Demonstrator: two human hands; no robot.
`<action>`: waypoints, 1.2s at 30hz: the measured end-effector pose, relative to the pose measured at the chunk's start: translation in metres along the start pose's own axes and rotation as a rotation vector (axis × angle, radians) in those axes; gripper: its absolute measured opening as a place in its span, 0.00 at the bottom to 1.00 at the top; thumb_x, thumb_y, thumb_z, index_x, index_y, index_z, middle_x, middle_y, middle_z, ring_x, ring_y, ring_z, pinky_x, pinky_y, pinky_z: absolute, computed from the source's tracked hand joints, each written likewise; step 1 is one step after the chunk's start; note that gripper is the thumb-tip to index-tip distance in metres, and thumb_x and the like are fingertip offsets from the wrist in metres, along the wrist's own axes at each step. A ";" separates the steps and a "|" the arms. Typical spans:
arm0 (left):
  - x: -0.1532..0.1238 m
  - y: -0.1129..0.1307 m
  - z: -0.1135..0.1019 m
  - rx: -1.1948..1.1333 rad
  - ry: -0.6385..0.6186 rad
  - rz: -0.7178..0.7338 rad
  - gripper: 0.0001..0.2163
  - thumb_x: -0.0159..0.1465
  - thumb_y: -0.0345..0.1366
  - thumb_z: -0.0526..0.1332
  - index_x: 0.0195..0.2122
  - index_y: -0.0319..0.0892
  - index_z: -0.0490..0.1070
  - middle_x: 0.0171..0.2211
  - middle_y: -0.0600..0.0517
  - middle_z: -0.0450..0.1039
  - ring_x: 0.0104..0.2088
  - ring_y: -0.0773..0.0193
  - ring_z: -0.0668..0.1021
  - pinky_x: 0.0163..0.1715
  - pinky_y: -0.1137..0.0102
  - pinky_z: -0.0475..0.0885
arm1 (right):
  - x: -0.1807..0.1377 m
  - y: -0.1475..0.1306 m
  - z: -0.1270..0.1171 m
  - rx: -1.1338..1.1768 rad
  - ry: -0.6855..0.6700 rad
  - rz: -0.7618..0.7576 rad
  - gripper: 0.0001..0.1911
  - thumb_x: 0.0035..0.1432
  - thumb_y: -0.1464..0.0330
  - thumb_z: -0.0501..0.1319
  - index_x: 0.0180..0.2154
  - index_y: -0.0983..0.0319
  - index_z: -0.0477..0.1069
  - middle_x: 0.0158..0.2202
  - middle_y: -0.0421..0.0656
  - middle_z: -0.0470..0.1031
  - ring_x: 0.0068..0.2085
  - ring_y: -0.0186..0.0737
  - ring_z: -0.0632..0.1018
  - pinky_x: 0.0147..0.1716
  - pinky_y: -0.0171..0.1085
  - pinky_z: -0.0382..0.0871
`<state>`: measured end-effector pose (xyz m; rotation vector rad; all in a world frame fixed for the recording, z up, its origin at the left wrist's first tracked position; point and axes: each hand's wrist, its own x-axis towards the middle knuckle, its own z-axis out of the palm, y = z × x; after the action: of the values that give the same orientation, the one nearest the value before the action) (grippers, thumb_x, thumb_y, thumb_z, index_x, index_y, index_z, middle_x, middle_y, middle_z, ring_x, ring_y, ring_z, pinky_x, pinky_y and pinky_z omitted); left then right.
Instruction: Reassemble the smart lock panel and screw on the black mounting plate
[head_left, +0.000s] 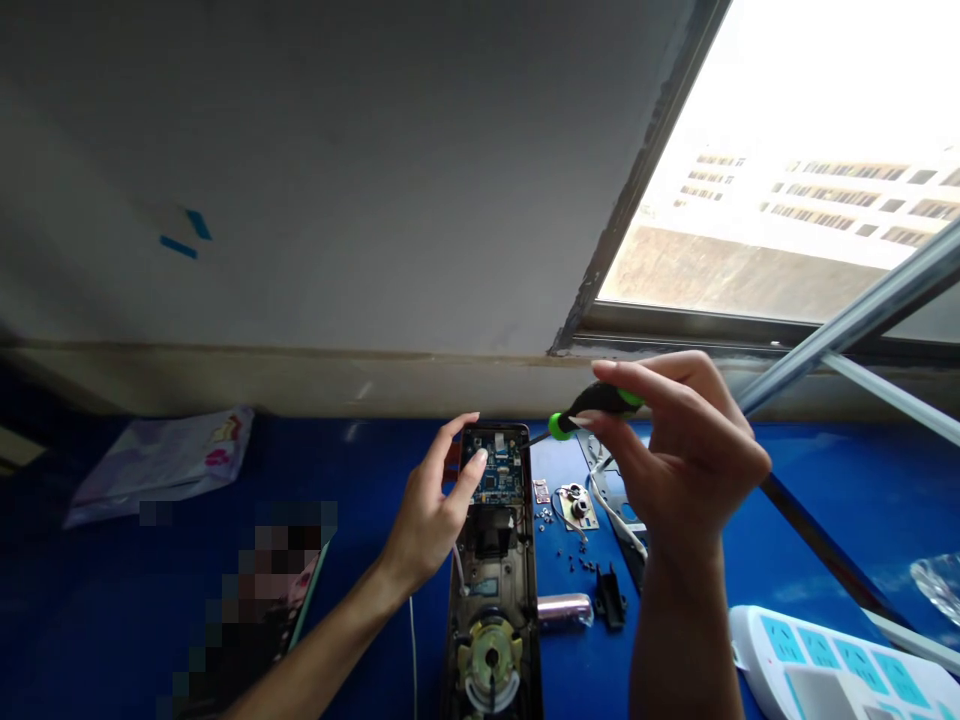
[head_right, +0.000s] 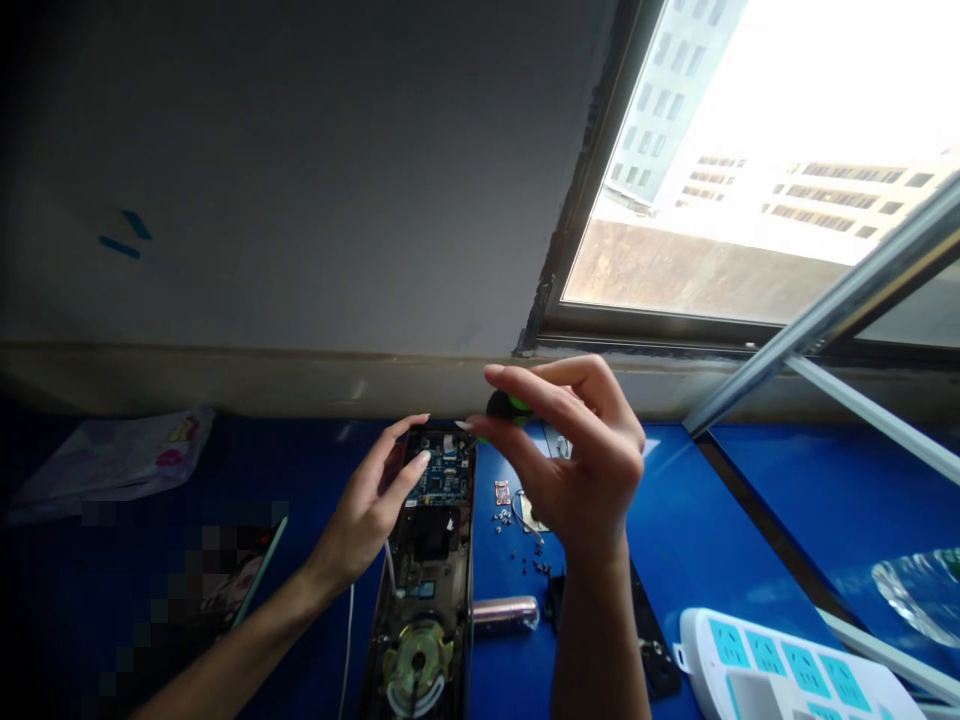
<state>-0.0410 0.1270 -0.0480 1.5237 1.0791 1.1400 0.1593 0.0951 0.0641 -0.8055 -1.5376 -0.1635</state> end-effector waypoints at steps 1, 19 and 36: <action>-0.001 0.001 0.000 0.006 0.002 -0.002 0.23 0.73 0.48 0.60 0.66 0.48 0.68 0.56 0.45 0.80 0.51 0.51 0.83 0.55 0.56 0.78 | 0.000 0.000 0.000 -0.028 0.000 0.000 0.24 0.59 0.73 0.74 0.54 0.45 0.83 0.41 0.41 0.82 0.39 0.42 0.82 0.32 0.42 0.81; -0.007 -0.005 0.008 -0.087 0.033 -0.010 0.24 0.74 0.47 0.59 0.70 0.50 0.65 0.67 0.46 0.73 0.65 0.49 0.77 0.68 0.52 0.68 | 0.000 -0.008 0.003 0.068 -0.093 0.075 0.26 0.65 0.76 0.68 0.58 0.44 0.80 0.49 0.41 0.84 0.46 0.46 0.85 0.44 0.49 0.83; -0.007 -0.003 0.007 -0.102 0.042 -0.025 0.24 0.74 0.48 0.60 0.68 0.50 0.67 0.64 0.46 0.75 0.59 0.49 0.79 0.63 0.54 0.71 | 0.000 -0.008 -0.002 -0.009 -0.096 0.091 0.21 0.70 0.71 0.64 0.59 0.44 0.79 0.49 0.43 0.82 0.46 0.45 0.83 0.44 0.49 0.82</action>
<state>-0.0355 0.1195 -0.0533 1.4092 1.0488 1.1965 0.1562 0.0875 0.0672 -0.8994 -1.5877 -0.0657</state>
